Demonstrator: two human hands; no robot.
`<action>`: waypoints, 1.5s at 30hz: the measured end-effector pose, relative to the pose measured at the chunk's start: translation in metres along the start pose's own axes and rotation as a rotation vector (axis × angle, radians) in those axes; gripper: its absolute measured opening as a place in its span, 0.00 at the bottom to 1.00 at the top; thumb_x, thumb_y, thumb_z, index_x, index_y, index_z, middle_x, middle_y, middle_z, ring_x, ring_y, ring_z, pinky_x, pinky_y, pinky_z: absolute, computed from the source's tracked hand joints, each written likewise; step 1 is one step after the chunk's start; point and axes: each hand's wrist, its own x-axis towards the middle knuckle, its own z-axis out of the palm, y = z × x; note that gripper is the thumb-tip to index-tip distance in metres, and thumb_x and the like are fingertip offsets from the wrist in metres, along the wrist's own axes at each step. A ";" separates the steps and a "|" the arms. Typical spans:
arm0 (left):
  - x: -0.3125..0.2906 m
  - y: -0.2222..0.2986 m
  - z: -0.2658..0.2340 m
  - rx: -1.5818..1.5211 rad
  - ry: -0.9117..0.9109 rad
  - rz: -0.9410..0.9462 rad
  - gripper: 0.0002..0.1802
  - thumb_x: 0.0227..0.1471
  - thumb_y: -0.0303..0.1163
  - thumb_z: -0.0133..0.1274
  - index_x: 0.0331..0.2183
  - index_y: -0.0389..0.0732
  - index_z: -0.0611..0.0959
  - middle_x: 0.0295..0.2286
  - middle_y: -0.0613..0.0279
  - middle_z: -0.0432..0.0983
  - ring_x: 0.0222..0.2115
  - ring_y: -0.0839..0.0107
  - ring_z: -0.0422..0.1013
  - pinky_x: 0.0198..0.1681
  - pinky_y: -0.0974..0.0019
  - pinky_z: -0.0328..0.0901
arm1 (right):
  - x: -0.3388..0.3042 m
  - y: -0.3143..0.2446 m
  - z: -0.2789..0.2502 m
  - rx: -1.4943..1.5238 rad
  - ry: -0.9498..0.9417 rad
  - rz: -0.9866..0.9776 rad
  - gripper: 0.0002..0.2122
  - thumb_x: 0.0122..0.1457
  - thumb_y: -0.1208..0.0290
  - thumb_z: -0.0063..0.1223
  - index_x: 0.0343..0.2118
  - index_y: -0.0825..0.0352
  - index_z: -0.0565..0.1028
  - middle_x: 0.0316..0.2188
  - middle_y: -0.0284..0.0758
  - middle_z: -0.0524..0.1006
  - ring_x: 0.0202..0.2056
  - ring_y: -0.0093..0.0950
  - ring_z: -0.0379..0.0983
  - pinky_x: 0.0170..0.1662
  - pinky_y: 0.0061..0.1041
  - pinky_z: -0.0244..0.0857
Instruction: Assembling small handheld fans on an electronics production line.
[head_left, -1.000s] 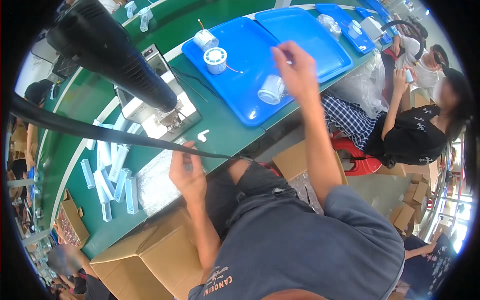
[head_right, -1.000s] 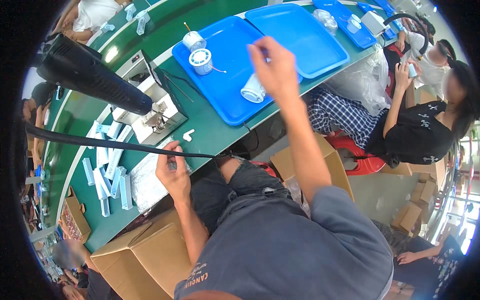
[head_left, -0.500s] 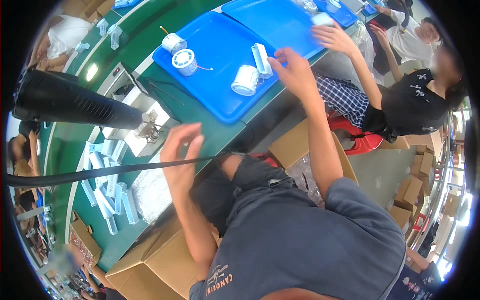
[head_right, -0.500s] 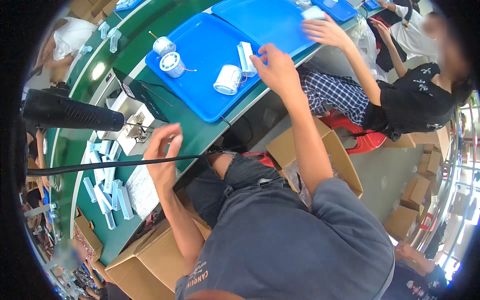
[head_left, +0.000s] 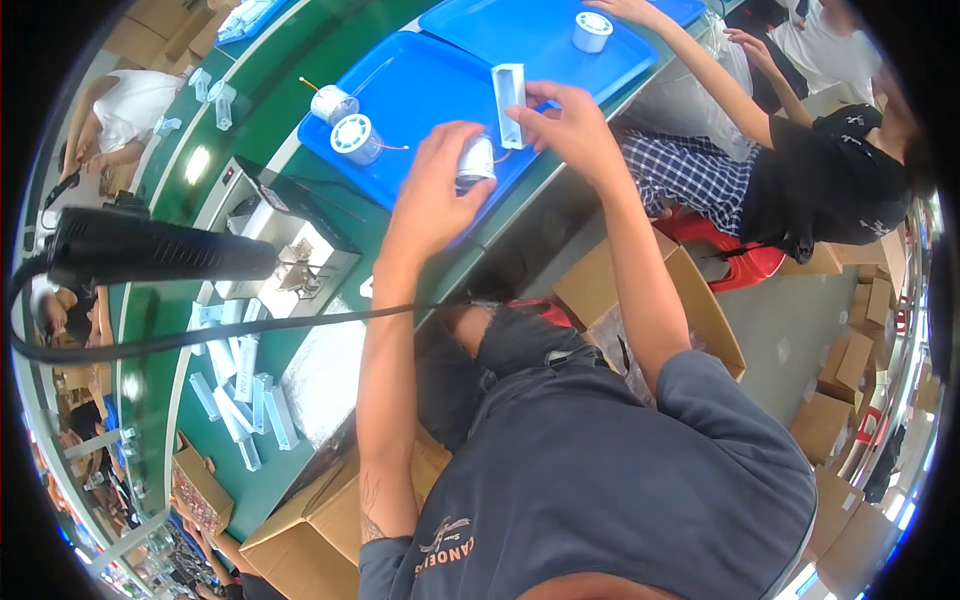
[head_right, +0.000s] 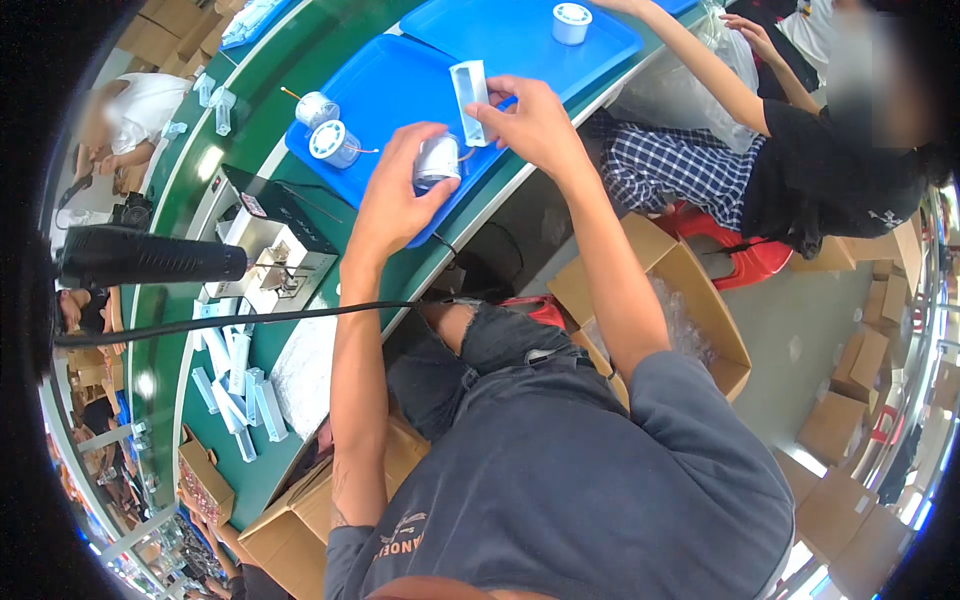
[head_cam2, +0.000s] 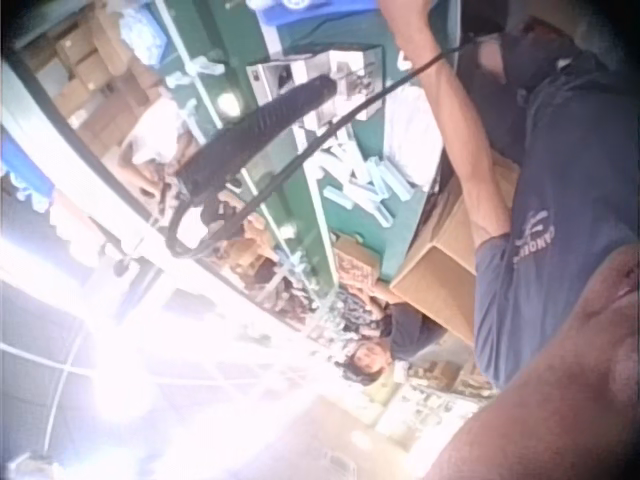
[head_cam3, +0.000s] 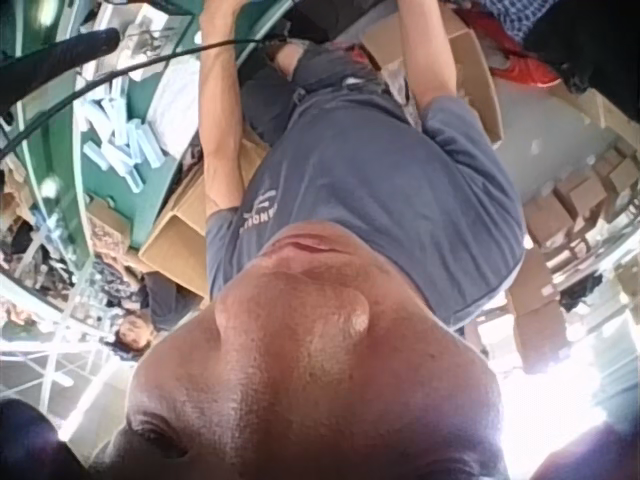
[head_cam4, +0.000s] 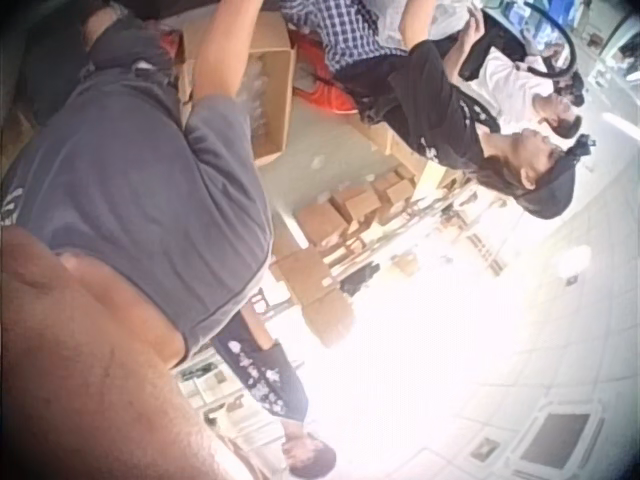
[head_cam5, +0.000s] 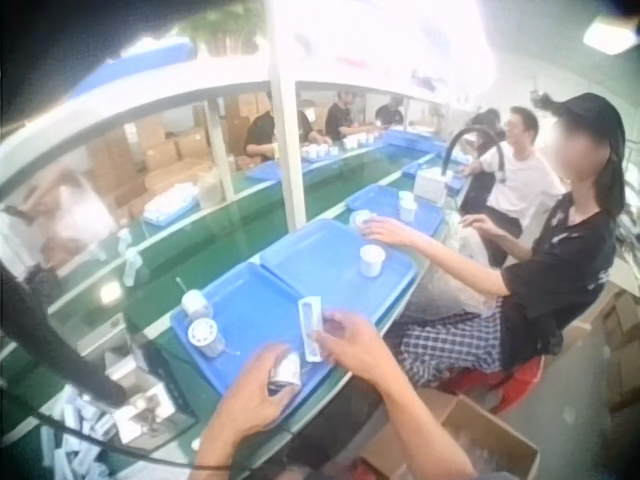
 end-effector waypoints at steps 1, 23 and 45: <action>0.000 -0.001 -0.001 -0.022 0.025 -0.016 0.33 0.47 0.27 0.65 0.56 0.40 0.75 0.55 0.50 0.71 0.57 0.52 0.68 0.60 0.57 0.63 | -0.008 -0.003 0.001 0.128 0.014 -0.065 0.19 0.60 0.69 0.65 0.49 0.78 0.77 0.34 0.36 0.80 0.32 0.22 0.79 0.34 0.21 0.73; -0.002 -0.004 -0.001 -0.201 0.098 -0.138 0.35 0.46 0.25 0.67 0.57 0.44 0.78 0.53 0.53 0.72 0.53 0.56 0.71 0.55 0.59 0.67 | -0.028 0.012 0.020 0.348 -0.051 -0.378 0.19 0.60 0.78 0.62 0.55 0.69 0.75 0.46 0.36 0.81 0.49 0.29 0.79 0.55 0.32 0.75; 0.002 -0.004 -0.001 -0.189 0.058 -0.221 0.35 0.44 0.27 0.71 0.56 0.42 0.80 0.53 0.56 0.74 0.53 0.60 0.74 0.55 0.54 0.72 | -0.026 0.013 0.008 0.332 -0.138 -0.339 0.20 0.58 0.80 0.63 0.55 0.67 0.76 0.46 0.36 0.81 0.48 0.28 0.79 0.54 0.31 0.75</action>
